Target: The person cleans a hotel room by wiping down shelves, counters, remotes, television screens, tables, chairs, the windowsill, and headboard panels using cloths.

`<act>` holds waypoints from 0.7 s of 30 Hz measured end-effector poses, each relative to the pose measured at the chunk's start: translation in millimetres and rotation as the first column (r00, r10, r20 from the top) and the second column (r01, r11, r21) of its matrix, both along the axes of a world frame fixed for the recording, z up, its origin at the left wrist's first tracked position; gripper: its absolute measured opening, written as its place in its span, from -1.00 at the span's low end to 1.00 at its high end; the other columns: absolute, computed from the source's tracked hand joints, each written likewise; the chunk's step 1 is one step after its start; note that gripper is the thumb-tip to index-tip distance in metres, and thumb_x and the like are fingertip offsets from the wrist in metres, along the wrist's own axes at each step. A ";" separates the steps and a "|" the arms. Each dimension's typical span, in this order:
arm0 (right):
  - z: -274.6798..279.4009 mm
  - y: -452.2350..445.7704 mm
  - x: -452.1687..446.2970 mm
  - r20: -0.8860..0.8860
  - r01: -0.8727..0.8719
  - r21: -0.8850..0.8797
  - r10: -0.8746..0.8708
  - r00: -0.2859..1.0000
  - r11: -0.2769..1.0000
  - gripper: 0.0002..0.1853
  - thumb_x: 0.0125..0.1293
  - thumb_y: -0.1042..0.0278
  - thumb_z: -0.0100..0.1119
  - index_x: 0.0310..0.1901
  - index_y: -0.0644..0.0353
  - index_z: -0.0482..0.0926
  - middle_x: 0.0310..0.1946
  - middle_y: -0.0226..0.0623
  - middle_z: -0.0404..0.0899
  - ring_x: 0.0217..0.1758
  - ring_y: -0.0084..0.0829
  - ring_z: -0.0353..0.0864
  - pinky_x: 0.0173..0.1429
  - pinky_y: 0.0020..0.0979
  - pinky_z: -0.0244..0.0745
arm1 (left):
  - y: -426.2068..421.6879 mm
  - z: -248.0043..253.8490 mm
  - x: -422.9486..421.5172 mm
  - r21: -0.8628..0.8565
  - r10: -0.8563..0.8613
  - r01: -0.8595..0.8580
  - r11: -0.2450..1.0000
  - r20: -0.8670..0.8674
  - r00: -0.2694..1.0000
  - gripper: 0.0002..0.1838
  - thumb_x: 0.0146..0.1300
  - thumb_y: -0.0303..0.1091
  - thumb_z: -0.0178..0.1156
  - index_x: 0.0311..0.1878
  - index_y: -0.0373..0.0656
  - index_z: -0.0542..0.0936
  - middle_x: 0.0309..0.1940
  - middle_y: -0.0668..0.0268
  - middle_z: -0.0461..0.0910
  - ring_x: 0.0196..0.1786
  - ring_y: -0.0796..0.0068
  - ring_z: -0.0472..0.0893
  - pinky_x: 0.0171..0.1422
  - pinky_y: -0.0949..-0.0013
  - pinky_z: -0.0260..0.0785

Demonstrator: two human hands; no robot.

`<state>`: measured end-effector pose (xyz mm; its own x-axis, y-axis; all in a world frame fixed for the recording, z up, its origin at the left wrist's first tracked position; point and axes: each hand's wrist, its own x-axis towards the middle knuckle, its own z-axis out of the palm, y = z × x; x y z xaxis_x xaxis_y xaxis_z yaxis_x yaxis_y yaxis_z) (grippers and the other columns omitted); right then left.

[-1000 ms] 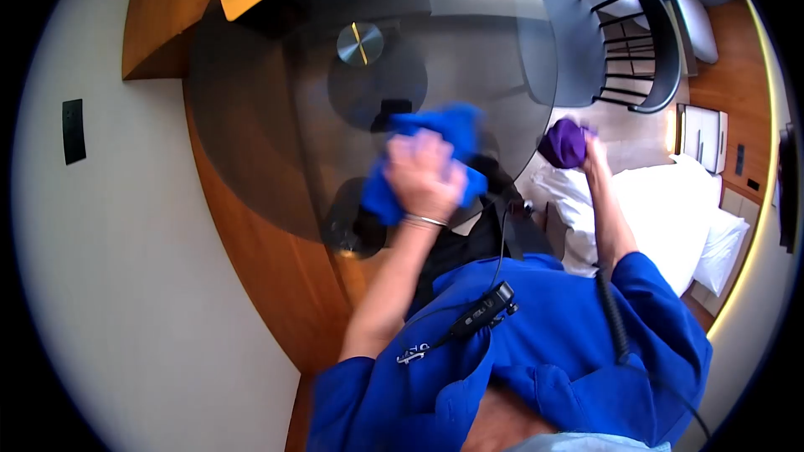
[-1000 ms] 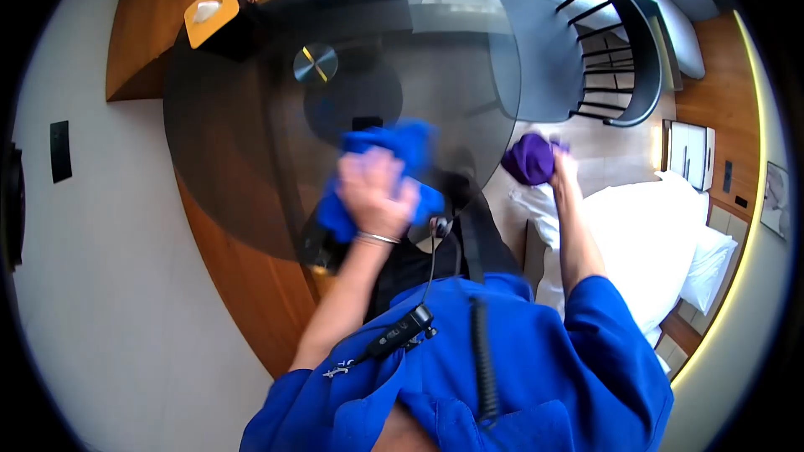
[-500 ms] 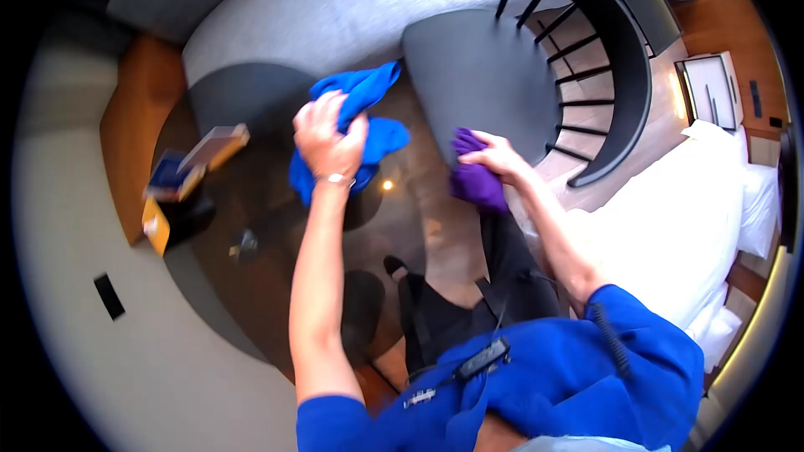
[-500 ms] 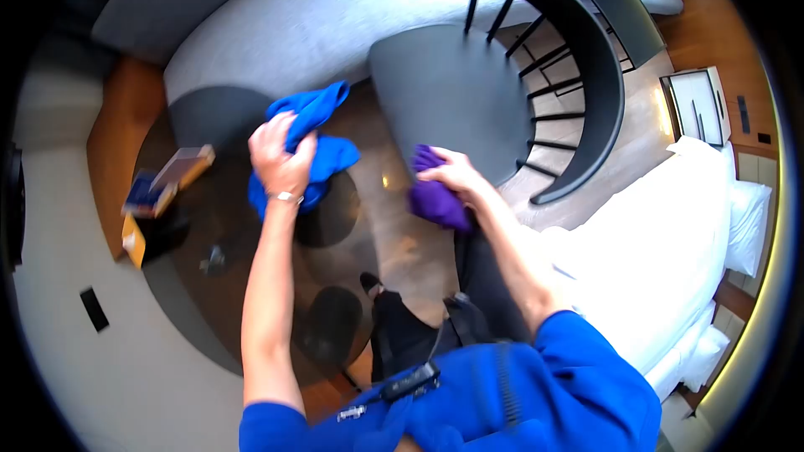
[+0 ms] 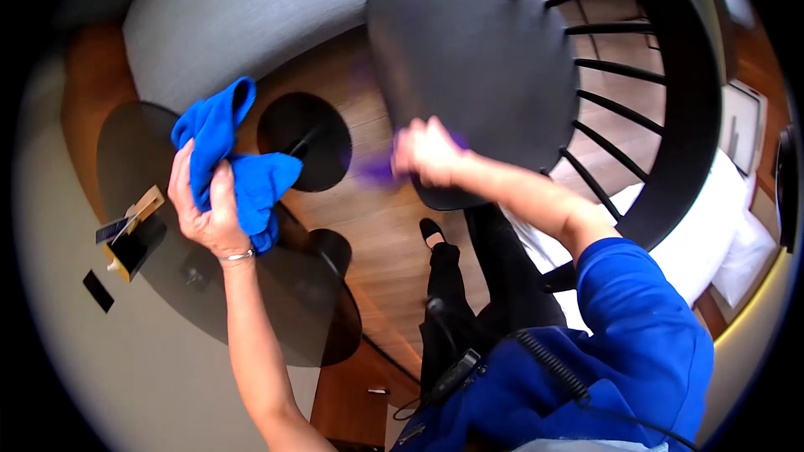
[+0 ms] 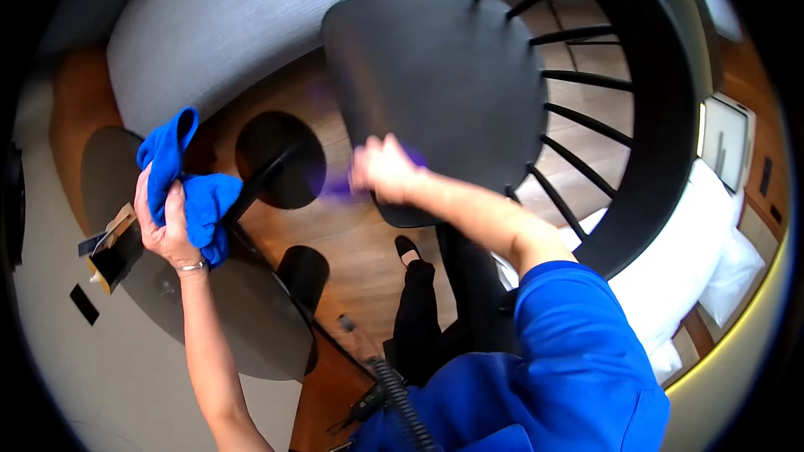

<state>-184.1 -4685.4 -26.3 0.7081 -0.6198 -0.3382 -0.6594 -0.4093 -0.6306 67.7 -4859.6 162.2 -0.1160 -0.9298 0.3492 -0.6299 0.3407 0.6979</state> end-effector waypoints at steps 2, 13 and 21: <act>-16.8 32.4 -20.9 0.191 -0.218 0.482 0.141 0.971 0.849 -0.58 -0.05 0.29 0.27 -0.12 -0.50 0.68 -0.12 -0.44 0.53 0.07 -0.20 0.50 0.17 -0.08 0.41 | -0.5 2.1 0.6 0.004 0.025 -0.025 1.000 0.080 0.996 -0.62 0.13 -0.60 0.28 0.07 -0.32 0.56 0.11 0.12 0.55 0.14 0.26 0.53 0.31 0.24 0.31; 14.1 -1.7 -176.7 -0.918 0.708 0.026 -0.264 0.297 0.706 -0.68 0.21 0.32 0.21 0.03 0.10 0.62 0.03 -0.17 0.62 0.12 -0.19 0.62 -0.03 -0.03 0.62 | -6.1 0.2 -10.1 -0.023 0.111 -0.111 0.994 -0.033 0.993 -0.72 0.14 -0.44 0.36 -0.05 -0.21 0.68 -0.12 0.24 0.68 -0.09 0.47 0.63 0.11 0.42 0.44; 122.6 5.5 -54.0 -0.113 0.155 0.772 -0.107 0.988 0.616 -0.52 0.04 0.37 0.16 0.08 0.25 0.55 -0.30 -0.09 0.66 -0.27 -0.25 0.59 -0.18 -0.30 0.50 | 119.8 23.7 -36.4 -0.203 0.089 -0.048 0.978 0.198 0.976 -0.72 -0.24 -0.35 0.30 -0.32 -0.02 0.70 -0.13 0.35 0.66 0.05 0.17 0.53 0.11 0.17 0.37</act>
